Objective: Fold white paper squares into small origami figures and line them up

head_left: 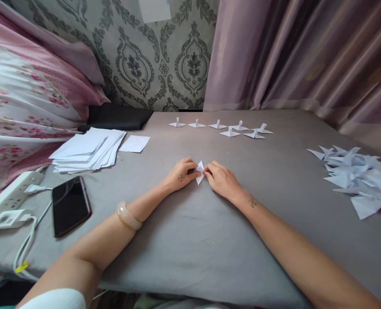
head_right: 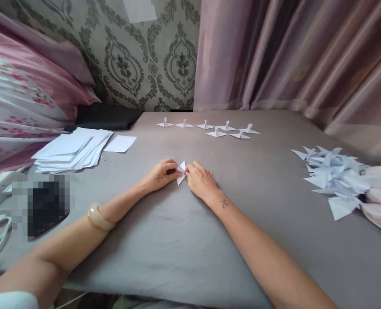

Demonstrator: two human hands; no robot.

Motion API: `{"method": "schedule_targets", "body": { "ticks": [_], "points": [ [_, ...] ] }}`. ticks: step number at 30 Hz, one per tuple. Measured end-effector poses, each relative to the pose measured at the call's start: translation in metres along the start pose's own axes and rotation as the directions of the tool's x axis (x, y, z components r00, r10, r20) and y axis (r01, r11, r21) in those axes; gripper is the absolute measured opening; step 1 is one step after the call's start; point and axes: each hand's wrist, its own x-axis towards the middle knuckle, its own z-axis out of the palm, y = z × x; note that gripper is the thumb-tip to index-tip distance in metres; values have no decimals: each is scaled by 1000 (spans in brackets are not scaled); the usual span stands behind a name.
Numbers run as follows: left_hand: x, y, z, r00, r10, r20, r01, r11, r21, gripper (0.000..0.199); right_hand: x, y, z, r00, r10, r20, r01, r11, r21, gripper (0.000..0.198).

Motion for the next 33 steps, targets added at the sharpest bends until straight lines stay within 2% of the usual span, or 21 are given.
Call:
{"method": "schedule_targets", "body": {
  "ticks": [6,11,17,21,28,33],
  "points": [
    [0,0,-7,999,-30,39,32,998,-55,13,-1,10,5,999,-15,-37,20,990,142,14],
    [-3,0,-11,998,-6,57,10,997,-78,15,-2,17,6,995,-25,-91,45,974,220,31],
    [-8,4,-16,998,-40,41,43,996,-77,19,-3,17,8,991,-26,-128,56,971,231,33],
    [-8,5,-18,998,-38,42,40,998,-52,17,-3,16,9,991,-22,-135,53,970,237,23],
    [-3,0,-14,999,-18,36,19,999,-34,10,0,11,7,995,-15,-94,32,983,182,15],
    [-2,2,-11,1000,8,25,-8,1000,8,13,0,8,5,999,9,-46,-5,994,106,12]
  ]
}}
